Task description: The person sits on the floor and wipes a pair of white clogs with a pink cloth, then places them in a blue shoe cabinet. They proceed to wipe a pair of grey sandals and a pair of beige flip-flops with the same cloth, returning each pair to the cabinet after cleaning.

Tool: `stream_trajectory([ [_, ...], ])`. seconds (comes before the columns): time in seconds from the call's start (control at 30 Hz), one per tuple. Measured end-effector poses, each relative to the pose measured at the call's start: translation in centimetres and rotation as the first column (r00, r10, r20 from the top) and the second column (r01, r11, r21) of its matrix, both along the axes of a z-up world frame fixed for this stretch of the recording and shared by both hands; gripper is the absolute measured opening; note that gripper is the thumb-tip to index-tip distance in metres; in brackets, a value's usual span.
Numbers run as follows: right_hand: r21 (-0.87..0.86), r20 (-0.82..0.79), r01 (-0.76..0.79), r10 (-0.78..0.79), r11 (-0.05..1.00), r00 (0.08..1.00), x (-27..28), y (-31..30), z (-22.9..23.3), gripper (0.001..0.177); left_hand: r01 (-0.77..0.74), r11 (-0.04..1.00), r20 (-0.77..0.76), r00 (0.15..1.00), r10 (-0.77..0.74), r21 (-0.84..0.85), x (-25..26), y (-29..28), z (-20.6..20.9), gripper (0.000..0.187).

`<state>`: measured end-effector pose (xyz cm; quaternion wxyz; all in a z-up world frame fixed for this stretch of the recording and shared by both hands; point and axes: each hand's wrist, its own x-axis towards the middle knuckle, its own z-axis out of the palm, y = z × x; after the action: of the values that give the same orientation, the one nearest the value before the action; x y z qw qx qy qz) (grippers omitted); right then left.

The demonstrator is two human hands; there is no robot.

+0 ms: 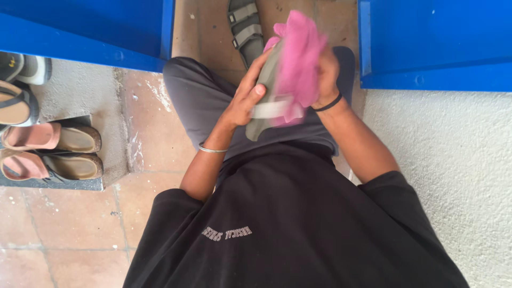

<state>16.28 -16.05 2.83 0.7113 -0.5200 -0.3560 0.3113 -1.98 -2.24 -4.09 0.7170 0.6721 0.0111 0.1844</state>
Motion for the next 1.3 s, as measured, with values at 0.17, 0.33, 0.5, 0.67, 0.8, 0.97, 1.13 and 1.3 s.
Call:
stream_trajectory([
  [0.17,0.14,-0.33,0.076,-0.026,0.987,0.944,0.4,-2.4,1.0,0.05,0.096,0.66,0.062,0.995,-0.075,-0.745,-0.5,-0.3,3.1,0.1],
  [0.33,0.166,-0.269,0.127,-0.079,0.978,0.96,-3.3,-8.5,1.9,0.063,-0.072,0.575,0.048,0.981,0.19,-0.815,-0.6,1.4,1.8,0.101],
  [0.5,-0.099,-0.016,0.008,-0.01,0.995,1.0,-7.6,-6.3,-3.8,0.074,-0.071,0.79,0.026,0.994,0.109,-0.609,1.3,0.1,-1.2,0.096],
  [0.67,-0.069,0.11,-0.109,0.116,0.992,0.987,-7.4,-4.5,-3.4,0.085,0.085,0.848,0.087,0.995,-0.046,-0.523,3.3,-0.3,-0.8,0.094],
  [0.8,-0.024,0.167,-0.189,0.191,0.982,0.967,-7.4,-4.1,-1.5,0.095,0.167,0.839,0.171,0.981,-0.09,-0.519,3.2,1.7,0.8,0.093],
  [0.97,0.002,0.325,-0.298,0.281,0.954,0.903,-7.6,-5.7,0.5,0.103,0.059,0.769,0.137,0.99,0.037,-0.636,2.0,2.9,3.1,0.094],
  [1.13,-0.218,0.718,-0.102,0.23,0.971,0.657,-8.8,-5.2,-1.3,0.093,-0.269,0.81,-0.01,0.951,0.309,-0.521,2.5,3.5,2.2,0.094],
  [1.3,-0.348,0.494,-0.138,0.307,0.927,0.813,-9.7,-3.0,-3.5,0.08,-0.018,0.721,0.137,0.978,0.156,-0.692,1.4,2.8,1.5,0.089],
])
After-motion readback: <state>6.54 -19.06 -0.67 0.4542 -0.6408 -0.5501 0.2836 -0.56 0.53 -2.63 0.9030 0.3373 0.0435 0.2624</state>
